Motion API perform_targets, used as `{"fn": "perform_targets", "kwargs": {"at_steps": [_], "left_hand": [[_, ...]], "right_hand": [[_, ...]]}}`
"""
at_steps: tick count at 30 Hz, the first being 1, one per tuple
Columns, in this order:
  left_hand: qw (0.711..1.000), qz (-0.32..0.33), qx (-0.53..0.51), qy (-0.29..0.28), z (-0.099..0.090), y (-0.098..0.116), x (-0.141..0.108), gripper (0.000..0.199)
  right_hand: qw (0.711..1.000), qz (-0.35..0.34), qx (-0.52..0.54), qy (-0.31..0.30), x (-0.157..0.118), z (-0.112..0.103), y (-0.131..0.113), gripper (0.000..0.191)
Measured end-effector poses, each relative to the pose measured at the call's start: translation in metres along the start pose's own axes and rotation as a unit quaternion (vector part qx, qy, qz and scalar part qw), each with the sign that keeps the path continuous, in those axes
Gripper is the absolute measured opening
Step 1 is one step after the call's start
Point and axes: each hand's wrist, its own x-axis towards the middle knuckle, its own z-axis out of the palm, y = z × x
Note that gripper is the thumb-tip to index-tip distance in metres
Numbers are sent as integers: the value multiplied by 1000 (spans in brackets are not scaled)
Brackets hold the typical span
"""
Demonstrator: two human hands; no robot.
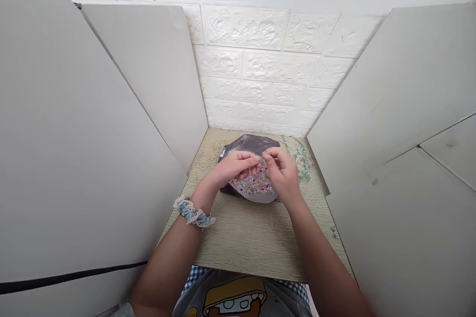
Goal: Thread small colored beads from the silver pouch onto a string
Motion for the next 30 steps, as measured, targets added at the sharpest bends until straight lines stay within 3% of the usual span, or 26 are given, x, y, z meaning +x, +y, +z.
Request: {"fn": "perform_targets", "kwargs": {"at_steps": [2,4,7,11,15,21,30], "left_hand": [[999,-1,-33,-8,-1,1,-2,28],[997,9,-81,-11,-1,2,-3,25],[991,29,-133,-7,-1,2,-3,22],[989,42,-137,23,-4,0,0,22],[985,37,-155,66,-5,-3,2,21],[973,55,-193,115,-5,-3,3,21],[970,70,-188,137,-3,-2,4,21]], "right_hand": [[998,40,-33,-22,1,-1,3,22],[987,62,-104,-105,1,0,9,21],[937,59,-225,-261,-2,4,20,17],[874,74,-330,-347,-8,10,26,23],[854,85,-365,-362,-11,11,24,24],[885,52,-307,-347,-13,12,27,36],[888,15,-298,-351,-18,28,14,36]]}}
